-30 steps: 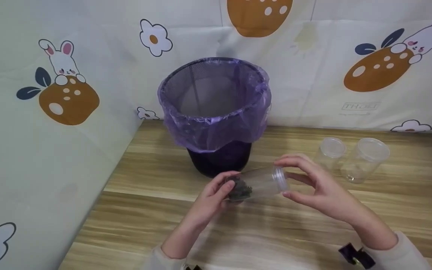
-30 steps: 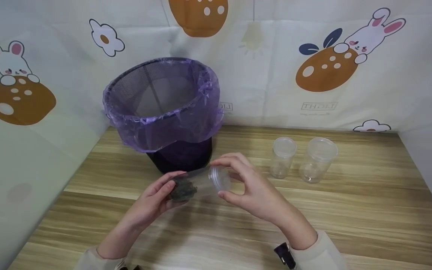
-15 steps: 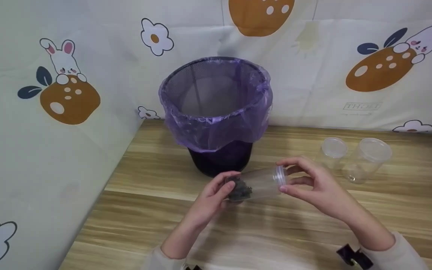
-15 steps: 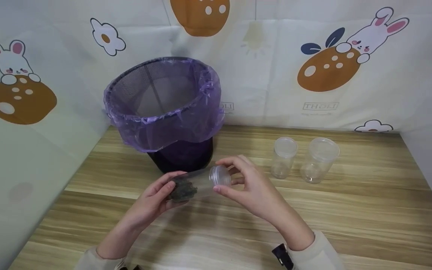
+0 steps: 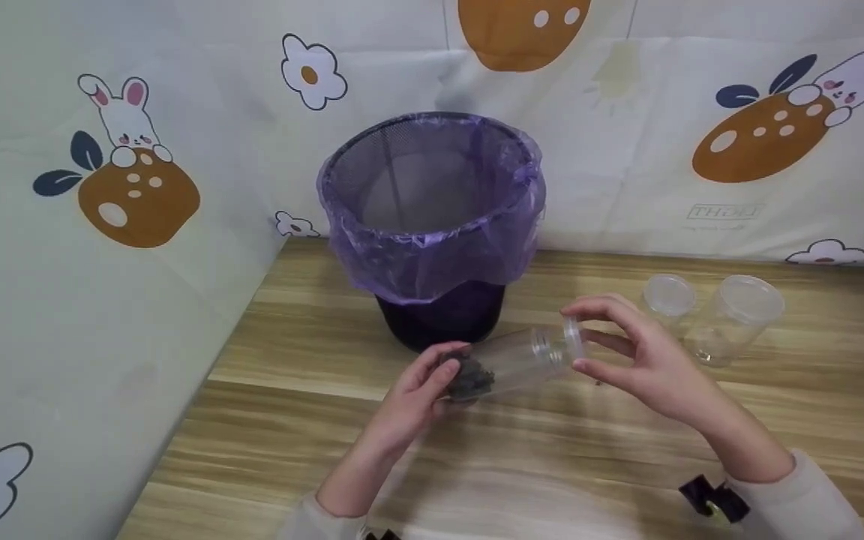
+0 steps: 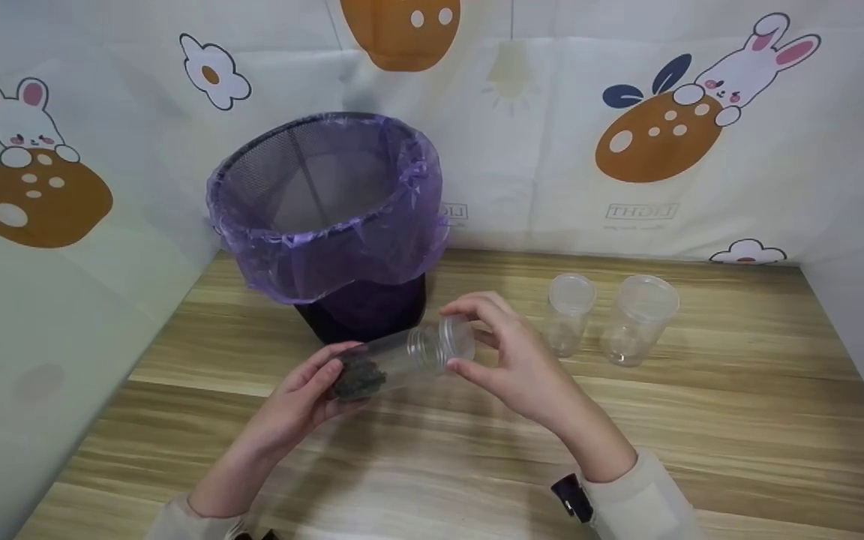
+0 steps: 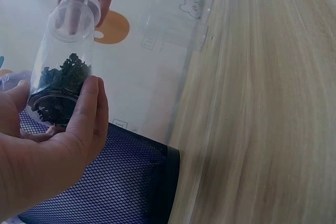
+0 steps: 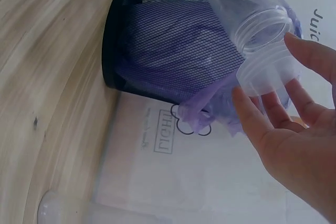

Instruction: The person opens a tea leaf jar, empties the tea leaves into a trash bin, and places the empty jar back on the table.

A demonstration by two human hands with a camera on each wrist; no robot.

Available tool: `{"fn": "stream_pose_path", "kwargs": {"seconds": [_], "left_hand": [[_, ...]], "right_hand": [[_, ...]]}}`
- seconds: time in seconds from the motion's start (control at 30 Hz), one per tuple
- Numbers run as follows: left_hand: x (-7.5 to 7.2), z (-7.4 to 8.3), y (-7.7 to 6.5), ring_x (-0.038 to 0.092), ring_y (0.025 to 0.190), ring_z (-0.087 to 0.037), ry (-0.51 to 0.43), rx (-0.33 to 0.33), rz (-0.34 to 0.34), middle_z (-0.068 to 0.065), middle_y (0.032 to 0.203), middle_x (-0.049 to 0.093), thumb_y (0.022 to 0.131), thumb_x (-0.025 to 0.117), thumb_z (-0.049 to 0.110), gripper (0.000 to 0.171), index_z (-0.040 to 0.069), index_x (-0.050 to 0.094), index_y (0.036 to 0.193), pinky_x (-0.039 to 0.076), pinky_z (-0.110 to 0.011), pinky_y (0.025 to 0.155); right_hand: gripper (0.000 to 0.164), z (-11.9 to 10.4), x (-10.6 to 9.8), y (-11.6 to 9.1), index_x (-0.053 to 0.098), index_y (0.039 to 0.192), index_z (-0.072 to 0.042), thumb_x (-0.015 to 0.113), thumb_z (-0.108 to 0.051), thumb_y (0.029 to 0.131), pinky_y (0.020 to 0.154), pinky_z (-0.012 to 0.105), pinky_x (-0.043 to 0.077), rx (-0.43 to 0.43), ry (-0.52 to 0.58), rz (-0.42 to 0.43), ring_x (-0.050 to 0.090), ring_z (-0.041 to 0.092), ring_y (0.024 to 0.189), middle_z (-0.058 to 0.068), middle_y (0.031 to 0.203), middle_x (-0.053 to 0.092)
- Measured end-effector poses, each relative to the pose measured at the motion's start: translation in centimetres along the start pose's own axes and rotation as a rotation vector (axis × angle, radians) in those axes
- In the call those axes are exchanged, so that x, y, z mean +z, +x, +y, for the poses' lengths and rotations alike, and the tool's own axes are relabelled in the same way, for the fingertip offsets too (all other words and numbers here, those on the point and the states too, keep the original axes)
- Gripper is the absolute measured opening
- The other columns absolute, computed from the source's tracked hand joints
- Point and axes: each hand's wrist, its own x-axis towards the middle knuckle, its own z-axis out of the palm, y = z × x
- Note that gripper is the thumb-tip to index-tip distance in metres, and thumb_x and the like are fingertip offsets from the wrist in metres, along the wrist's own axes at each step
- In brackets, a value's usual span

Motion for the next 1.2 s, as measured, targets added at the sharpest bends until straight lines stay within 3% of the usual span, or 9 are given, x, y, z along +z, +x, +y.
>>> {"fn": "stream_pose_path", "kwargs": {"seconds": [0.27,0.4,0.53,0.63,0.73,1.0,1.2], "left_hand": [[-0.2,0.0,-0.1,0.065,0.107,-0.016,0.001,0.002,-0.001,-0.009,0.126,0.056,0.105,0.051,0.024,0.049,-0.008,0.040,0.141,0.058,-0.038,0.093],[-0.4,0.1,-0.2,0.064,0.107,-0.015,-0.012,0.002,-0.015,-0.007,0.124,0.055,0.105,0.051,0.023,0.051,-0.009,0.038,0.141,0.058,-0.037,0.094],[-0.5,0.1,-0.2,0.063,0.107,-0.014,-0.016,0.002,-0.018,-0.007,0.123,0.055,0.105,0.052,0.024,0.052,-0.010,0.037,0.141,0.057,-0.039,0.095],[-0.5,0.2,-0.3,0.063,0.107,-0.015,-0.015,0.000,-0.012,-0.007,0.122,0.055,0.104,0.052,0.023,0.052,-0.010,0.037,0.141,0.056,-0.043,0.096],[-0.5,0.2,-0.3,0.064,0.107,-0.016,-0.018,-0.001,-0.004,-0.006,0.123,0.055,0.104,0.052,0.022,0.051,-0.010,0.037,0.141,0.056,-0.045,0.097],[-0.6,0.2,-0.4,0.063,0.108,-0.017,-0.020,-0.004,0.005,-0.008,0.124,0.053,0.104,0.053,0.023,0.051,-0.009,0.038,0.141,0.057,-0.042,0.095],[-0.6,0.2,-0.3,0.063,0.108,-0.017,-0.016,-0.003,0.008,-0.010,0.126,0.055,0.103,0.054,0.025,0.052,-0.008,0.040,0.141,0.057,-0.043,0.096]], "right_hand": [[0.052,1.6,-0.2,1.4,0.057,0.127,0.006,0.076,0.011,0.079,0.100,0.020,0.052,0.037,-0.016,0.006,0.057,0.004,0.116,-0.001,0.125,0.059],[0.051,2.6,-0.3,2.2,0.058,0.127,0.004,0.076,0.008,0.080,0.100,0.018,0.052,0.064,-0.075,-0.012,0.056,0.002,0.114,0.007,0.126,0.059],[0.049,3.9,-0.2,3.0,0.058,0.127,0.004,0.075,0.008,0.081,0.102,0.028,0.053,0.092,-0.158,-0.045,0.056,0.013,0.114,0.019,0.127,0.058],[0.048,4.9,0.0,3.5,0.057,0.127,0.004,0.074,0.007,0.083,0.103,0.044,0.052,0.125,-0.242,-0.076,0.058,0.028,0.116,0.020,0.128,0.057],[0.047,5.8,0.0,3.9,0.057,0.127,0.004,0.073,0.005,0.084,0.102,0.053,0.051,0.159,-0.323,-0.109,0.058,0.039,0.116,0.021,0.128,0.056],[0.045,7.7,0.1,4.7,0.059,0.126,0.001,0.073,-0.005,0.083,0.093,0.057,0.053,0.210,-0.556,-0.195,0.058,0.043,0.113,0.020,0.124,0.057],[0.046,8.8,0.0,5.1,0.062,0.123,0.002,0.074,-0.009,0.080,0.095,0.059,0.051,0.210,-0.674,-0.229,0.059,0.047,0.111,0.024,0.122,0.059]]}}
